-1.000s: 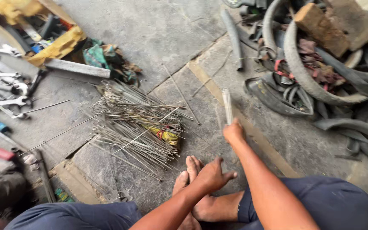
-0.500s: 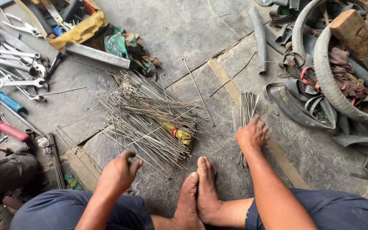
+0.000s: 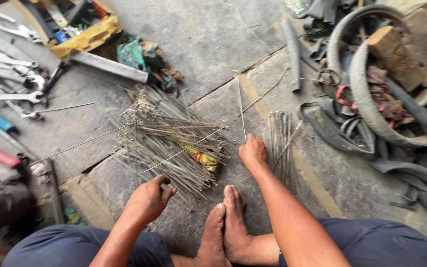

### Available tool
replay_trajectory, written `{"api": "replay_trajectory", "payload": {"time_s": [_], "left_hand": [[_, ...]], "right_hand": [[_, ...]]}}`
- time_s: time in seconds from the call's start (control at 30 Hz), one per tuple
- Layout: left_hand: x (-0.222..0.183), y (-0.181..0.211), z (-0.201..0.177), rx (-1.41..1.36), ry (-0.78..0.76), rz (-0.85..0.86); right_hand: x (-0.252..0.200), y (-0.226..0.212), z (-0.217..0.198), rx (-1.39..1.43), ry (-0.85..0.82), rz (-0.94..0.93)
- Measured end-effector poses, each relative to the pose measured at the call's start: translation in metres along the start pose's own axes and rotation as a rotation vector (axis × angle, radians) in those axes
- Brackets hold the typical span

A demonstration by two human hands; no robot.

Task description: The person sorts through a bundle of thin metal rods by picking them up and checking their length and straightness.

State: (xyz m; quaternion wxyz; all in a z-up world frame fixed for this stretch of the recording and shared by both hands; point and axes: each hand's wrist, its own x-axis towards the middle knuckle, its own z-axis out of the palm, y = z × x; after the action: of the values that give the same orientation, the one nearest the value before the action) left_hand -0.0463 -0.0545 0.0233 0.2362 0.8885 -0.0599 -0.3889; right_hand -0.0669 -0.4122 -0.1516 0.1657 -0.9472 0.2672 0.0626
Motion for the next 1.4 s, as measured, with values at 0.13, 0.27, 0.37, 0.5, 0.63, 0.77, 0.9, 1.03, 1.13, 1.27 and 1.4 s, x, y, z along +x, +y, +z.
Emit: {"api": "replay_trajectory", "payload": {"time_s": [0.13, 0.27, 0.37, 0.5, 0.63, 0.77, 0.9, 1.03, 1.13, 1.27, 1.4], "left_hand": [[0.002, 0.005, 0.0, -0.126, 0.017, 0.031], [0.0, 0.006, -0.002, -0.321, 0.204, 0.196], [-0.012, 0.005, -0.007, -0.397, 0.298, 0.262], [-0.02, 0.005, -0.007, -0.763, 0.305, 0.113], [-0.015, -0.025, -0.001, -0.755, 0.414, -0.096], [0.008, -0.079, 0.017, -0.959, 0.525, -0.32], [0.028, -0.142, 0.048, -0.964, 0.285, -0.464], [0.047, -0.178, 0.055, -0.704, 0.187, -0.506], [0.059, -0.201, 0.026, -0.432, 0.393, -0.681], [0.063, -0.204, -0.012, -0.316, 0.555, -0.89], [0.071, -0.199, -0.008, -0.309, 0.629, -0.966]], "right_hand": [[-0.013, -0.01, -0.031, 0.502, -0.136, 0.212], [-0.067, -0.06, -0.082, 0.657, -0.271, 0.024], [-0.103, -0.116, -0.087, 0.525, -0.296, -0.427], [-0.164, -0.167, -0.063, 0.433, -0.478, -0.649], [-0.194, -0.188, -0.056, 0.454, -0.583, -0.688], [-0.196, -0.182, -0.054, 0.227, -0.701, -0.581], [-0.173, -0.149, -0.03, 0.159, -0.533, -0.62], [-0.137, -0.138, -0.03, 0.148, -0.333, -0.523], [-0.141, -0.126, -0.045, 0.196, -0.276, -0.483], [-0.158, -0.133, -0.027, 0.097, -0.417, -0.523], [-0.2, -0.119, 0.004, -0.158, -0.431, -0.77]]}}
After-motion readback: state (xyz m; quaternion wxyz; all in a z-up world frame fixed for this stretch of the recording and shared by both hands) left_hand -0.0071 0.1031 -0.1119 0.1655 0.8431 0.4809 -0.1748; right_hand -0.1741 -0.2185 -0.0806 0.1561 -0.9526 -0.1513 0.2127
